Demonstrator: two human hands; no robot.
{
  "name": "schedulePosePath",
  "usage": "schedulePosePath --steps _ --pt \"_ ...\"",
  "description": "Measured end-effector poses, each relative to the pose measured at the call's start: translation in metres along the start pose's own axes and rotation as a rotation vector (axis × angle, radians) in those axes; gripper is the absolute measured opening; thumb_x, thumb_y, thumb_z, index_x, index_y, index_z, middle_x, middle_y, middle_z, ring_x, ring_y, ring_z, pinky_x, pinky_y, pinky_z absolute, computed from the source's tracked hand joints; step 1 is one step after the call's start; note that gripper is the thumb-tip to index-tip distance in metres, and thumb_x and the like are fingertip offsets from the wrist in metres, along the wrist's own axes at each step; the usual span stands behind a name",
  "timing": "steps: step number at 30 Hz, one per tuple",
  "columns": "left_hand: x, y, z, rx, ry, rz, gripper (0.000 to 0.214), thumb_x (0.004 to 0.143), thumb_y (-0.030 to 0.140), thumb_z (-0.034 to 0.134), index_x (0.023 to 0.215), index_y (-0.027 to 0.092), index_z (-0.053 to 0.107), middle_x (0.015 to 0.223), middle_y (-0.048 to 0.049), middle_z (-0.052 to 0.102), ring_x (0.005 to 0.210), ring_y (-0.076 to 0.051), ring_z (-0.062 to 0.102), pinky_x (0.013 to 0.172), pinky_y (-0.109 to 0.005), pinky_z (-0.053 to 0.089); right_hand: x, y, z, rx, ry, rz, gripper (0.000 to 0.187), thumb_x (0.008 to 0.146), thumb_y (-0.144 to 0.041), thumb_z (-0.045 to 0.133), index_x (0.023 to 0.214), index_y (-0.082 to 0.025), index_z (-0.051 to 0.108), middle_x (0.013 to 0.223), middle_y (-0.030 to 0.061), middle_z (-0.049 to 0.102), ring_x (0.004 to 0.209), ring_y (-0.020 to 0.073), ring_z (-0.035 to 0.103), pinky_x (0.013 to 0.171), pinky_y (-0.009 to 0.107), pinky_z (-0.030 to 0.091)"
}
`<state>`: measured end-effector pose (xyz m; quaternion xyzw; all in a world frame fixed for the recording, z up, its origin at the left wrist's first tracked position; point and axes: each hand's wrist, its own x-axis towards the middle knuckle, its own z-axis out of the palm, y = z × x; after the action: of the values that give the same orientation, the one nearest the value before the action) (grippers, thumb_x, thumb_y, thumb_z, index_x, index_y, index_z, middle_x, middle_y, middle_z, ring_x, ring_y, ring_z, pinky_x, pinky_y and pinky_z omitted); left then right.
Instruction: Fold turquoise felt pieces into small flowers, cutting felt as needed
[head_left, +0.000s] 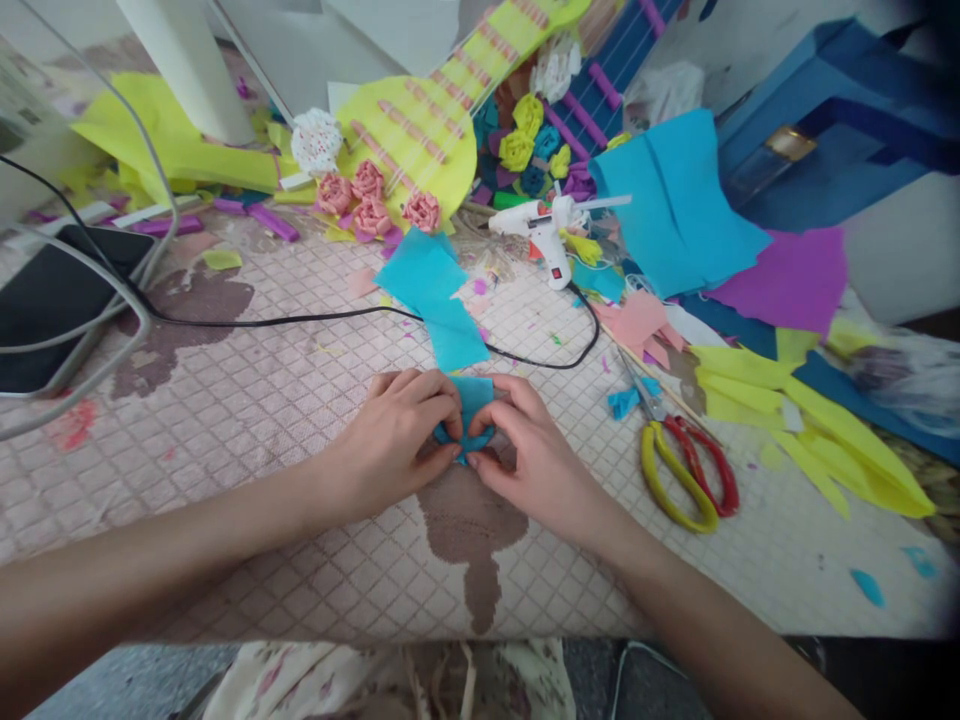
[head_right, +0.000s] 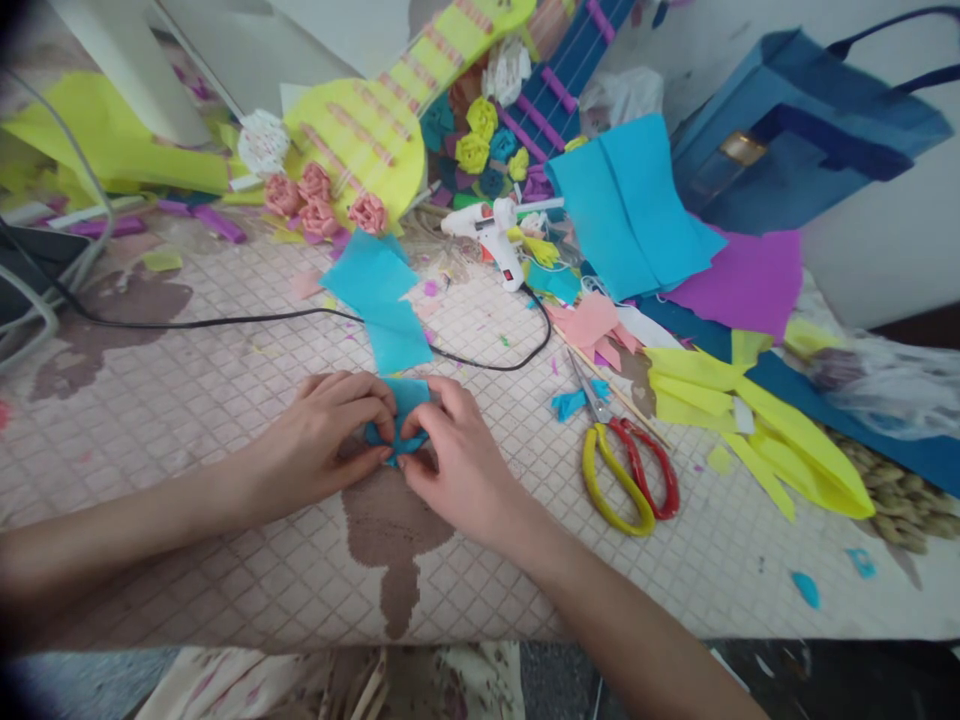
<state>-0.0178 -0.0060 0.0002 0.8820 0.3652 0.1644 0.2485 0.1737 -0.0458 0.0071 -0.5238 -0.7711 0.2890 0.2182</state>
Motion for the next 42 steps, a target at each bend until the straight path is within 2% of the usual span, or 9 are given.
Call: schedulePosePath --steps 10,25,32,38,42 --pt "-0.0001 0.0005 0.0001 0.0 0.005 0.005 0.003 0.081 0.018 0.056 0.083 0.019 0.058 0.096 -0.0038 0.057 0.093 -0.022 0.05 0.084 -0.039 0.035 0.0 -0.0003 0.0007 -0.008 0.01 -0.01 0.018 0.076 -0.012 0.059 0.09 -0.022 0.053 0.126 0.0093 0.042 0.128 0.0238 0.038 0.103 0.041 0.04" --pt "-0.0007 0.0032 -0.0007 0.038 -0.013 -0.009 0.012 0.075 0.023 0.063 0.084 0.018 0.057 0.099 -0.0047 0.057 0.095 -0.024 0.05 0.084 -0.04 0.036 -0.0002 0.0002 -0.0019 0.001 -0.018 -0.018 0.017 0.077 -0.01 0.056 0.09 -0.022 0.054 0.124 0.0095 0.043 0.126 0.0232 0.04 0.098 0.039 0.043" --pt "-0.001 0.0039 0.0018 0.067 -0.001 -0.007 0.024 0.07 0.031 0.069 0.084 0.019 0.054 0.098 -0.0048 0.056 0.094 -0.025 0.049 0.081 -0.041 0.035 -0.0002 -0.0009 -0.0003 0.006 -0.016 0.001 0.02 0.074 -0.012 0.061 0.09 -0.022 0.054 0.126 0.0087 0.042 0.129 0.0248 0.037 0.105 0.043 0.038" --pt "-0.0016 0.0019 0.0025 0.068 0.008 0.006 0.029 0.071 0.038 0.071 0.084 0.019 0.054 0.097 -0.0042 0.056 0.093 -0.024 0.05 0.081 -0.041 0.036 -0.0001 -0.004 -0.0023 0.005 -0.012 -0.008 0.009 0.083 -0.018 0.055 0.092 -0.021 0.054 0.126 0.0105 0.043 0.126 0.0249 0.04 0.101 0.044 0.041" --pt "-0.0006 0.0028 0.0025 0.069 0.015 0.009 0.025 0.07 0.033 0.071 0.084 0.019 0.055 0.095 -0.0044 0.056 0.091 -0.024 0.051 0.08 -0.04 0.036 -0.0006 -0.0024 0.0036 -0.026 0.036 -0.016 0.011 0.081 -0.022 0.059 0.09 -0.021 0.052 0.125 0.0111 0.044 0.122 0.026 0.043 0.099 0.045 0.042"
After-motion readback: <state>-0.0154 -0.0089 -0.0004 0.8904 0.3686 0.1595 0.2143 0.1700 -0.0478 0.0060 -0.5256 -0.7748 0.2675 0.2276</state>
